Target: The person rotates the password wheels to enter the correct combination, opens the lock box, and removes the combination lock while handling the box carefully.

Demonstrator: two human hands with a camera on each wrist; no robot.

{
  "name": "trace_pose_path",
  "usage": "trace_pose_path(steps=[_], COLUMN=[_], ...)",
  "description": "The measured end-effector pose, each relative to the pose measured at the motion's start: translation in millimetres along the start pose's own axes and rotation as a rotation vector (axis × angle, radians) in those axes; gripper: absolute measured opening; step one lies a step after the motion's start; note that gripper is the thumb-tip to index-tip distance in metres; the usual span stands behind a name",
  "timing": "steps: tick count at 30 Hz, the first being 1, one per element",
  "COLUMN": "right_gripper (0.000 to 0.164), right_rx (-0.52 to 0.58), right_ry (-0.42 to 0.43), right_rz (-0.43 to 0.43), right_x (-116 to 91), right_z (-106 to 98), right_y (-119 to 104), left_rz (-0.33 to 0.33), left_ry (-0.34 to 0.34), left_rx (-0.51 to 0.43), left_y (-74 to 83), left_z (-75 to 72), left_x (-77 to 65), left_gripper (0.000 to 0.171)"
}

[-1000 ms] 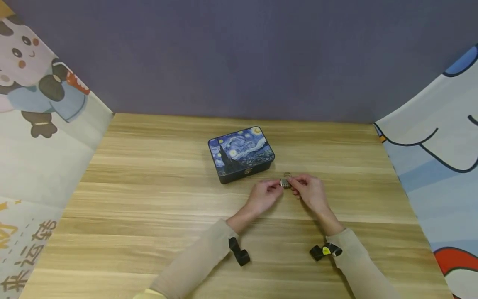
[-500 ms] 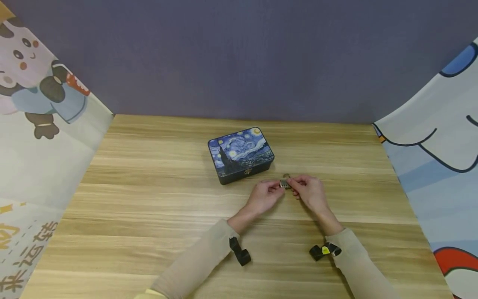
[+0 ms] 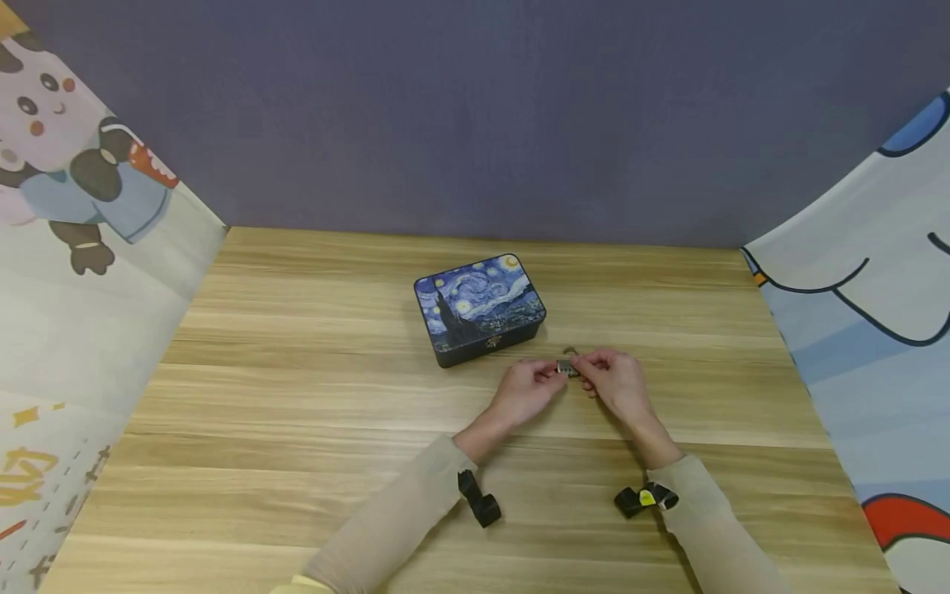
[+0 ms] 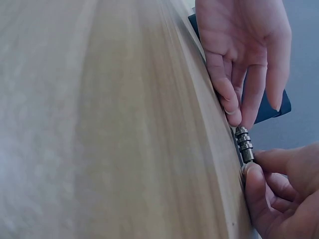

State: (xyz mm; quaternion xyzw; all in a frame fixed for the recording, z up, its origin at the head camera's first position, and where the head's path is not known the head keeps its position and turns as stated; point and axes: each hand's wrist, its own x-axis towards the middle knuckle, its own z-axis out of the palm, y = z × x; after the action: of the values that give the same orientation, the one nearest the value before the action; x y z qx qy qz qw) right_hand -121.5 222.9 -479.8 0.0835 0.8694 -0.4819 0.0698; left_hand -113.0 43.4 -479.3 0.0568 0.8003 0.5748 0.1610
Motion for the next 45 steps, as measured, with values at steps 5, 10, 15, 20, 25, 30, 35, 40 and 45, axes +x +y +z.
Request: trace_pose_path(steps=[5, 10, 15, 20, 25, 30, 35, 40, 45], right_gripper=[0.026, 0.024, 0.023, 0.023, 0.024, 0.022, 0.022, 0.021, 0.020], right_rx=[-0.016, -0.021, -0.023, -0.025, -0.033, -0.019, -0.007, -0.011, -0.003], right_ry=[-0.003, 0.001, 0.002, 0.003, 0.004, 0.005, 0.007, 0.014, 0.022], right_rz=[0.002, -0.006, -0.003, 0.004, -0.012, -0.044, -0.064, -0.071, -0.049], right_x=[1, 1, 1, 1, 1, -1, -1, -3, -4], right_z=[0, 0, 1, 1, 1, 1, 2, 5, 6], right_y=[1, 2, 2, 2, 2, 5, 6, 8, 10], left_rz=[0.007, 0.005, 0.010, 0.020, 0.015, 0.013, 0.042, 0.067, 0.070], left_ry=[-0.005, -0.009, -0.005, -0.007, -0.012, -0.025, -0.019, -0.014, -0.014], left_rx=[0.010, 0.003, 0.020, 0.037, 0.040, 0.030, 0.033, 0.037, 0.024], left_y=[-1.4, -0.4, 0.7, 2.6, 2.1, -0.1, -4.2, -8.3, -8.8], left_z=[-0.1, -1.0, -0.9, -1.8, -1.5, -0.4, 1.0, 2.4, 2.4], left_x=[1.1, 1.4, 1.6, 1.8, 1.3, 0.7, 1.4, 0.5, -0.1], left_gripper=[0.041, 0.042, 0.041, 0.041, 0.042, 0.044, 0.042, 0.038, 0.040])
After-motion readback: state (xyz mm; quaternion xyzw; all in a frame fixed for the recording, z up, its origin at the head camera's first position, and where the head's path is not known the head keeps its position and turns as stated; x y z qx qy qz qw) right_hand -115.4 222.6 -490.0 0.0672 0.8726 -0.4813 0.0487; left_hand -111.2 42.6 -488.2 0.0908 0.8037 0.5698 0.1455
